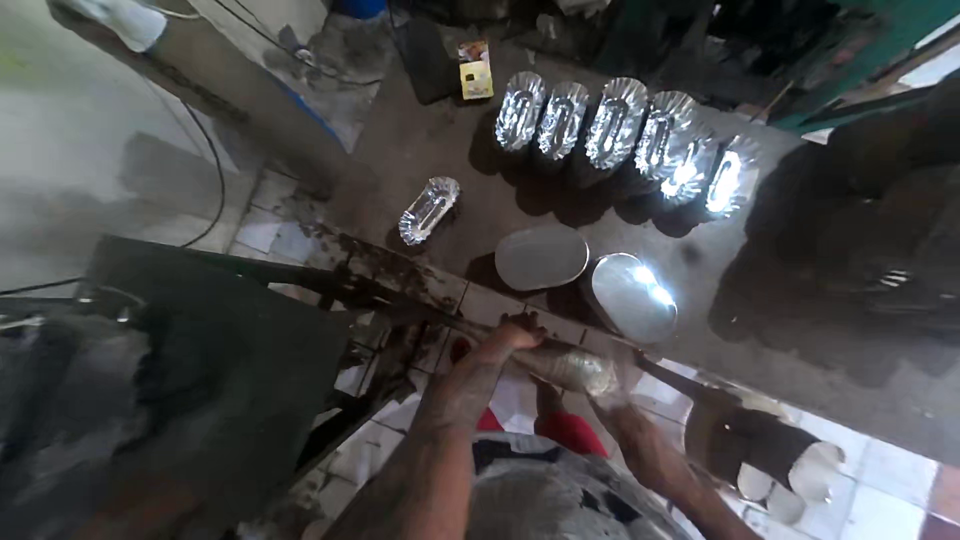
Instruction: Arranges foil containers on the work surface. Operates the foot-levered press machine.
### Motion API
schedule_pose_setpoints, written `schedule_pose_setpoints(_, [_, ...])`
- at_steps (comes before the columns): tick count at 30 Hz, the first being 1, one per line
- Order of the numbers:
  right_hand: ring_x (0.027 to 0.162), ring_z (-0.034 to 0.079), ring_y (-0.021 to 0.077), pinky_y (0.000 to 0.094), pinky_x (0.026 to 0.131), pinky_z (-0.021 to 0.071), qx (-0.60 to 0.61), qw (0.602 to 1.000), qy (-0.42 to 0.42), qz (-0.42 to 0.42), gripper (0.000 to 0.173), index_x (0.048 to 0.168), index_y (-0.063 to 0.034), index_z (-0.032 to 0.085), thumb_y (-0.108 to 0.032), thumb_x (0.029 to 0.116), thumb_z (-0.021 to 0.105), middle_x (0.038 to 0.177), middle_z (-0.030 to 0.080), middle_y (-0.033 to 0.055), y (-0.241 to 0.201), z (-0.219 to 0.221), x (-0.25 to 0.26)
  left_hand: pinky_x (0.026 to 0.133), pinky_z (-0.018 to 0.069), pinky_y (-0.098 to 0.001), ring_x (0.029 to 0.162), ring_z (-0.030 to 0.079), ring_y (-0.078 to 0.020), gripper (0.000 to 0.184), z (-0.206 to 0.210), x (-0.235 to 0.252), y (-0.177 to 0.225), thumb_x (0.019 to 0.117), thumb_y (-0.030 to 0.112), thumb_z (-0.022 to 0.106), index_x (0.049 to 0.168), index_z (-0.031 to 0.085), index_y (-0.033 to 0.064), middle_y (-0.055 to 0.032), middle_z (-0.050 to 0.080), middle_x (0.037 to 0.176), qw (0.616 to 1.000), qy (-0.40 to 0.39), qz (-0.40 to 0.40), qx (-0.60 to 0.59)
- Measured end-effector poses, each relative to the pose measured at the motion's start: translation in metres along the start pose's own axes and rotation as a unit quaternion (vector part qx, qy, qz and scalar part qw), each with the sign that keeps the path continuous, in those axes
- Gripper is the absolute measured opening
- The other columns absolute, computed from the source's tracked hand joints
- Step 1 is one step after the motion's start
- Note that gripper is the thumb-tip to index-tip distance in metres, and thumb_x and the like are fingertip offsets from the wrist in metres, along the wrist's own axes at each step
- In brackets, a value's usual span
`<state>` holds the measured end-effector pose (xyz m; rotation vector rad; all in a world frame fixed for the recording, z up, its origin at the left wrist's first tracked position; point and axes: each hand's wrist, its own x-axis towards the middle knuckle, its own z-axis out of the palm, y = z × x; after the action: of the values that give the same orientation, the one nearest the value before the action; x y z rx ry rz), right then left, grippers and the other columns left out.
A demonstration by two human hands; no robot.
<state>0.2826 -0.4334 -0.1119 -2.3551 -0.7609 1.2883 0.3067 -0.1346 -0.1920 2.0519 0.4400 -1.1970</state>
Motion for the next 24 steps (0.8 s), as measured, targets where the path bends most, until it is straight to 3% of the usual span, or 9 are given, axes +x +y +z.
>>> schedule_pose_setpoints(2, [0.122, 0.062, 0.0422, 0.0570, 0.104, 0.0491, -0.018, 0.997, -0.049, 0.063, 0.039, 0.134, -0.0007, 0.064, -0.023, 0.1015, 0.058, 0.130, 0.065, 0.0248, 0.009, 0.020, -0.012, 0.114, 0.0377, -0.0569, 0.137, 0.051, -0.0355, 0.056, 0.000, -0.006, 0.000, 0.0992, 0.046, 0.062, 0.136, 0.063, 0.0031, -0.0202, 0.057, 0.144, 0.995, 0.009, -0.054, -0.080])
schedule_pose_setpoints(6, [0.123, 0.062, 0.0413, 0.0527, 0.108, 0.0476, -0.025, 0.998, -0.050, 0.025, 0.036, 0.132, 0.0011, 0.066, -0.021, 0.1044, 0.056, 0.128, 0.067, 0.0247, -0.001, 0.049, -0.016, 0.105, 0.0467, -0.0450, 0.122, 0.061, -0.0247, 0.047, -0.027, -0.066, -0.020, 0.1022, 0.043, 0.055, 0.128, 0.067, 0.0060, -0.0144, 0.065, 0.131, 0.980, 0.014, 0.011, -0.199])
schedule_pose_setpoints(8, [0.133, 0.055, 0.0399, 0.0512, 0.115, 0.0407, -0.021, 0.993, -0.113, 0.027, 0.039, 0.139, 0.0022, 0.060, -0.018, 0.1067, 0.051, 0.139, 0.061, 0.0249, -0.016, 0.045, -0.012, 0.107, 0.0412, -0.0620, 0.128, 0.058, -0.0387, 0.064, -0.057, -0.082, -0.034, 0.1084, 0.052, 0.036, 0.133, 0.063, 0.0008, -0.0245, 0.062, 0.135, 0.996, -0.012, 0.023, -0.089])
schedule_pose_setpoints(11, [0.134, 0.054, 0.0421, 0.0536, 0.116, 0.0386, -0.014, 0.989, -0.142, -0.024, 0.038, 0.137, 0.0059, 0.059, -0.014, 0.1068, 0.049, 0.139, 0.059, 0.0286, -0.020, 0.053, 0.003, 0.107, 0.0442, -0.0616, 0.123, 0.062, -0.0354, 0.059, -0.097, -0.170, -0.081, 0.1088, 0.051, 0.038, 0.134, 0.064, 0.0047, -0.0214, 0.066, 0.130, 0.971, 0.160, 0.090, -0.153])
schedule_pose_setpoints(15, [0.125, 0.061, 0.0415, 0.0536, 0.111, 0.0454, -0.045, 0.978, -0.166, -0.117, 0.033, 0.129, 0.0054, 0.066, -0.012, 0.1019, 0.058, 0.129, 0.065, 0.0278, -0.058, 0.048, 0.018, 0.105, 0.0517, -0.0384, 0.121, 0.062, -0.0146, 0.053, -0.140, -0.287, -0.154, 0.1096, 0.043, 0.036, 0.146, 0.051, 0.0067, -0.0094, 0.063, 0.134, 0.795, 0.402, 0.214, -0.401])
schedule_pose_setpoints(18, [0.108, 0.068, 0.0358, 0.0501, 0.100, 0.0529, 0.017, 0.980, -0.104, -0.168, 0.026, 0.115, 0.0080, 0.071, -0.004, 0.0925, 0.066, 0.114, 0.071, 0.0249, -0.086, 0.057, 0.031, 0.083, 0.0574, -0.0286, 0.096, 0.065, -0.0064, 0.034, -0.189, -0.319, -0.197, 0.1112, 0.032, 0.033, 0.123, 0.058, 0.0129, 0.0004, 0.068, 0.107, 0.580, 0.521, 0.238, -0.580])
schedule_pose_setpoints(19, [0.104, 0.069, 0.0328, 0.0484, 0.097, 0.0549, 0.038, 0.983, -0.067, -0.169, 0.026, 0.114, 0.0087, 0.070, -0.002, 0.0907, 0.066, 0.111, 0.071, 0.0237, -0.104, 0.059, 0.042, 0.094, 0.0536, -0.0321, 0.108, 0.062, -0.0103, 0.040, -0.197, -0.322, -0.212, 0.1124, 0.031, 0.031, 0.134, 0.055, 0.0079, -0.0052, 0.065, 0.120, 0.547, 0.567, 0.245, -0.564])
schedule_pose_setpoints(21, [0.100, 0.069, 0.0307, 0.0486, 0.093, 0.0558, 0.054, 0.984, 0.005, -0.168, 0.027, 0.116, 0.0100, 0.068, 0.001, 0.0914, 0.060, 0.108, 0.071, 0.0237, -0.149, 0.064, 0.065, 0.117, 0.0396, -0.0402, 0.137, 0.050, -0.0211, 0.056, -0.178, -0.325, -0.246, 0.1137, 0.036, 0.021, 0.152, 0.042, 0.0005, -0.0176, 0.052, 0.148, 0.608, 0.645, 0.174, -0.429])
schedule_pose_setpoints(24, [0.102, 0.069, 0.0303, 0.0490, 0.094, 0.0551, 0.051, 0.978, 0.075, -0.186, 0.026, 0.119, 0.0101, 0.065, 0.000, 0.0957, 0.058, 0.111, 0.070, 0.0242, -0.248, 0.064, 0.112, 0.111, 0.0385, -0.0657, 0.133, 0.055, -0.0395, 0.067, -0.108, -0.330, -0.330, 0.1093, 0.055, 0.027, 0.145, 0.053, 0.0048, -0.0237, 0.059, 0.140, 0.770, 0.591, -0.097, -0.221])
